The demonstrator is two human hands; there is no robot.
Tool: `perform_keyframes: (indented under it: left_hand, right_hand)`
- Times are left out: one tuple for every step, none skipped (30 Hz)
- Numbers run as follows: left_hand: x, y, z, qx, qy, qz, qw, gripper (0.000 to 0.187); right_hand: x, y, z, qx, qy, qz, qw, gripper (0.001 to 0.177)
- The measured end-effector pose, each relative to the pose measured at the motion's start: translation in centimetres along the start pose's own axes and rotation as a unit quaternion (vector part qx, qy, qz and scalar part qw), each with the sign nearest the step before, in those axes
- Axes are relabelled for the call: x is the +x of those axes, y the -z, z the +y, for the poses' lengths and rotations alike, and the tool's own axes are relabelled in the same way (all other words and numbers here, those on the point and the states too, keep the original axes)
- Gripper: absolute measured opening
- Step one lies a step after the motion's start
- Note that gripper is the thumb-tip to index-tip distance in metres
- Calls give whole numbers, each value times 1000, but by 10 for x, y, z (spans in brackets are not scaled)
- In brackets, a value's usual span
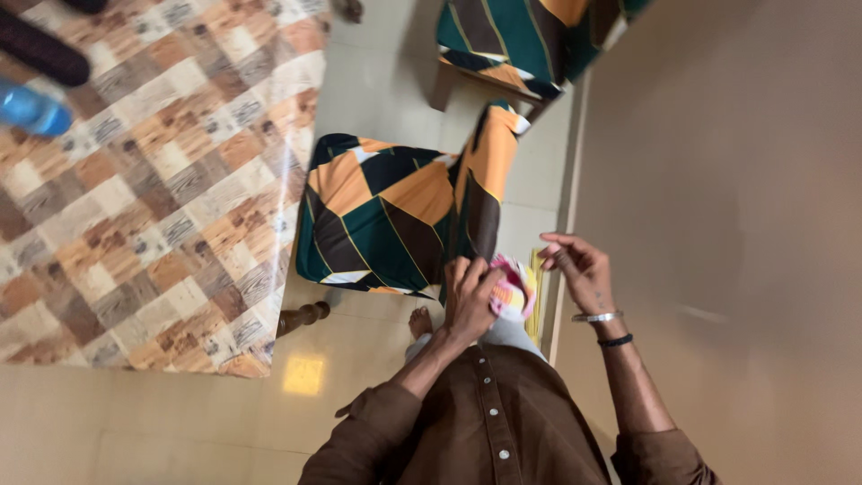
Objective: The person wipes a black vase with a cloth, then folds the cloth and places it on a table near some water bottles.
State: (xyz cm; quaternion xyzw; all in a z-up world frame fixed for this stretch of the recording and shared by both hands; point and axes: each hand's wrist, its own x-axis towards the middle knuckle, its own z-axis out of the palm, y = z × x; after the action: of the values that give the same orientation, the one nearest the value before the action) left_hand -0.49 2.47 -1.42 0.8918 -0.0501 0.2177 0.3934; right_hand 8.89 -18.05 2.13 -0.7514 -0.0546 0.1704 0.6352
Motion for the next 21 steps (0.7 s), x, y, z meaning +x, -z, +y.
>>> perform_keyframes:
  left_hand:
    - [-1, 0, -2, -51, 10, -2, 999, 40]
    - [-3, 2, -2, -40, 22, 14, 999, 40]
    - [-5, 3, -2, -62, 40, 0, 997, 36]
    - [-4, 4, 0, -83, 60, -10, 995, 32]
    - [-3, 5, 0, -70, 72, 9, 995, 32]
    - [-1, 5, 2, -76, 72, 15, 994, 29]
    - [1, 4, 4, -82, 72, 22, 994, 26]
    - [5, 0, 3, -70, 84, 46, 993, 26]
    - [8, -5, 2, -65, 90, 70, 991, 24]
    - [5, -10, 10, -66, 103, 89, 989, 23]
    - [0, -12, 17, -57, 139, 98, 984, 24]
    - [3, -9, 16, -47, 166, 108, 979, 25]
    - [5, -7, 20, -42, 172, 173, 969, 31]
    - [6, -11, 30, -41, 178, 239, 954, 37]
    - [13, -18, 37, -36, 190, 259, 946, 37]
    - [17, -22, 43, 0, 260, 302, 917, 41]
    - [22, -28, 51, 34, 329, 342, 880, 46]
    - [26, -33, 55, 43, 338, 356, 870, 46]
    - [30, -38, 60, 99, 341, 379, 854, 43]
    - [32, -43, 63, 156, 342, 398, 837, 40]
    - [34, -48, 64, 165, 350, 409, 827, 40]
  right_hand:
    - [20, 1, -7, -2, 28, 8, 1000, 24]
    - [41, -1, -16, -4, 32, -14, 999, 24]
    - [62, -2, -27, -20, 70, -13, 997, 23]
    - [83, -6, -39, -33, 109, -14, 993, 22]
    - [101, -10, -52, -33, 115, -39, 992, 22]
    - [119, -12, -65, -102, 192, -48, 975, 21]
    - [138, -18, -76, -166, 271, -56, 946, 20]
    - [159, -25, -84, -164, 283, -82, 942, 20]
    - [179, -31, -90, -218, 313, -133, 915, 29]
    - [190, -31, -93, -273, 336, -184, 882, 39]
    - [200, -32, -92, -272, 340, -211, 875, 39]
    - [216, -38, -93, -261, 334, -322, 846, 64]
    - [230, -41, -93, -250, 325, -428, 806, 89]
    - [239, -39, -90, -253, 328, -448, 792, 89]
    - [244, -38, -85, -337, 347, -461, 744, 96]
    - [250, -35, -78, -414, 366, -467, 690, 102]
    - [259, -30, -72, -412, 372, -483, 677, 102]
    - [268, -31, -64, -412, 378, -465, 687, 92]
    - [276, -32, -54, -411, 382, -446, 697, 83]
    - [284, -35, -45, -406, 390, -459, 687, 83]
    - [291, -38, -36, -391, 406, -456, 688, 72]
